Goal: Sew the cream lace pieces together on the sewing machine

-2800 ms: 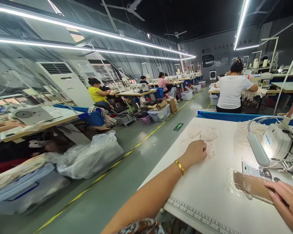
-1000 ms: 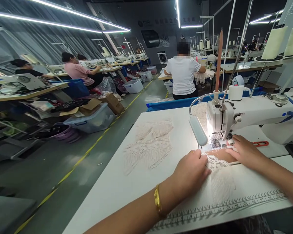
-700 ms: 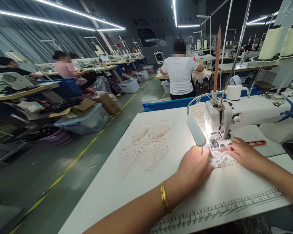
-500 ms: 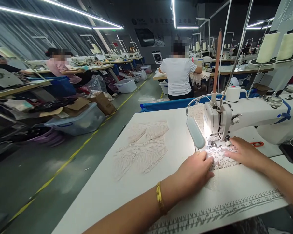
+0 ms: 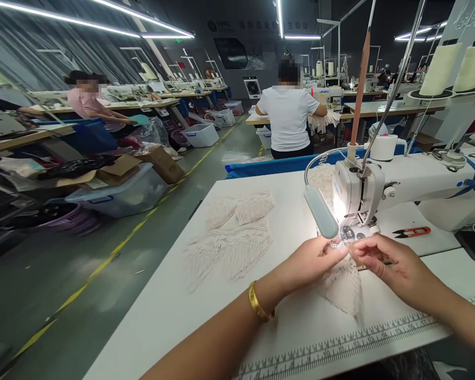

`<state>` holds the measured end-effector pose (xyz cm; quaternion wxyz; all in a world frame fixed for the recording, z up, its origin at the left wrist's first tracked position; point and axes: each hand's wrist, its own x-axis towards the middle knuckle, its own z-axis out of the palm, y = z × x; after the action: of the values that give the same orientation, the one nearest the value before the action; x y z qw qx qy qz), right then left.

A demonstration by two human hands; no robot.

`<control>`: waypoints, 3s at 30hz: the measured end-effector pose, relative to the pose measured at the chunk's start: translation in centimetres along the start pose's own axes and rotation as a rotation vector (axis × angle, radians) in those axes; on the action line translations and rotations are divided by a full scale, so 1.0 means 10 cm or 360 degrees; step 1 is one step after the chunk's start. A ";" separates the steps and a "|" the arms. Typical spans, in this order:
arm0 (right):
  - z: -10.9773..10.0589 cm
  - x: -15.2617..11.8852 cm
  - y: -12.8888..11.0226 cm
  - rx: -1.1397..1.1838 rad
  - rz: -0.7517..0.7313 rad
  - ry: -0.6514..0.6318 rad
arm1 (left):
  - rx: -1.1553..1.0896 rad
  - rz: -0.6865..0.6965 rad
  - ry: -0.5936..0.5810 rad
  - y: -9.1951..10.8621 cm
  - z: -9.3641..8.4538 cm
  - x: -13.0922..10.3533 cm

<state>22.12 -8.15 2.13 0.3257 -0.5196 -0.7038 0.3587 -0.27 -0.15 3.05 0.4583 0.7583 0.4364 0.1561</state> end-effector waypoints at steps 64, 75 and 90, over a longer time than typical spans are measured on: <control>0.20 -0.16 0.17 -0.0246 -0.0092 -0.0264 | 0.0526 0.0538 0.0102 -0.26 0.13 0.10; 0.29 -0.24 0.25 -0.0409 -0.0324 -0.0245 | 0.0624 0.0572 0.0123 -0.26 0.15 0.07; 0.15 0.22 0.38 -0.0689 -0.0550 -0.0096 | 0.0470 0.0268 0.0280 -0.24 0.12 0.05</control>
<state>22.21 -5.55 -1.74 0.2424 -0.4384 -0.8516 0.1543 -0.43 0.07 0.32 0.2874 0.8346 0.4281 0.1938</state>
